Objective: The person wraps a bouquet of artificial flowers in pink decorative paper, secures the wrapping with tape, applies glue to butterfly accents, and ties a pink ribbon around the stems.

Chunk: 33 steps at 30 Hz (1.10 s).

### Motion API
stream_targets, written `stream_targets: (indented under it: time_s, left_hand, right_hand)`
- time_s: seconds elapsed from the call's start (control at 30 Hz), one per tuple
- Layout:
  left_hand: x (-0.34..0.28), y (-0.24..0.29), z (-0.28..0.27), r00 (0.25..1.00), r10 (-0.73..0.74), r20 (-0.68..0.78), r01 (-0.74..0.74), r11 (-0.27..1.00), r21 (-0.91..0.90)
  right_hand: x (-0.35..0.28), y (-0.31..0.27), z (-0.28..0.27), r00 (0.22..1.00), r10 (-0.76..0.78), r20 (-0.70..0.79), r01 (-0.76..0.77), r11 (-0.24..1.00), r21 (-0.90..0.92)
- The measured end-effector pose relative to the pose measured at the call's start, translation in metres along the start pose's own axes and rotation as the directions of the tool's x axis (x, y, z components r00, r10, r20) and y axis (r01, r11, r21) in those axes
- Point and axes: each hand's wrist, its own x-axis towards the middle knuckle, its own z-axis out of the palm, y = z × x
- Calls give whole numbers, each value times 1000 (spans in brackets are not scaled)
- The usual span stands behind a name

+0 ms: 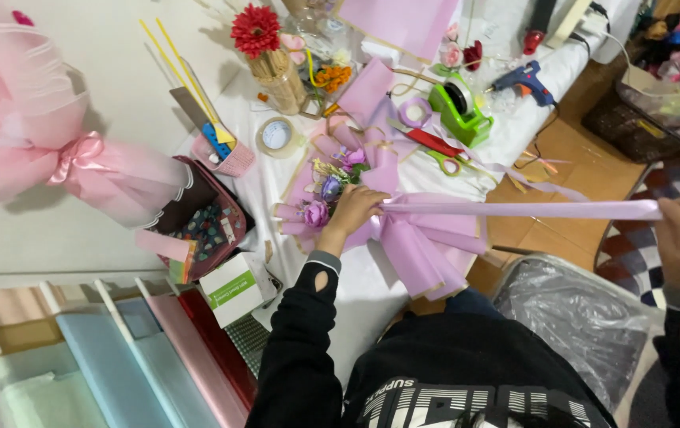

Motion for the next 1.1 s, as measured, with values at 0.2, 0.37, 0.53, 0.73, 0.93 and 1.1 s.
stream_targets:
  time_s: [0.2, 0.37, 0.53, 0.73, 0.93, 1.1]
  left_hand:
    - [-4, -5, -3, 991, 131, 26, -132, 991, 35]
    - [-1, -3, -14, 987, 121, 104, -124, 992, 15]
    - [8, -11, -14, 974, 134, 182, -128, 991, -41]
    - [11, -22, -4, 958, 166, 233, -168, 986, -11]
    - [13, -9, -3, 975, 106, 195, -121, 990, 69]
    - [14, 6, -1, 983, 50, 178, -84, 978, 190]
  right_hand:
    - [-87, -59, 1, 948, -289, -136, 133, 745, -654]
    - [-148, -64, 44, 982, -91, -164, -49, 722, -690]
    - [-191, -64, 68, 981, 49, -187, -168, 692, -702]
    - [-209, -73, 89, 936, 228, -269, -350, 694, -629]
    - [-217, -63, 101, 899, 330, -287, -437, 649, -623]
    - [-210, -51, 97, 877, 393, -276, -467, 565, -681]
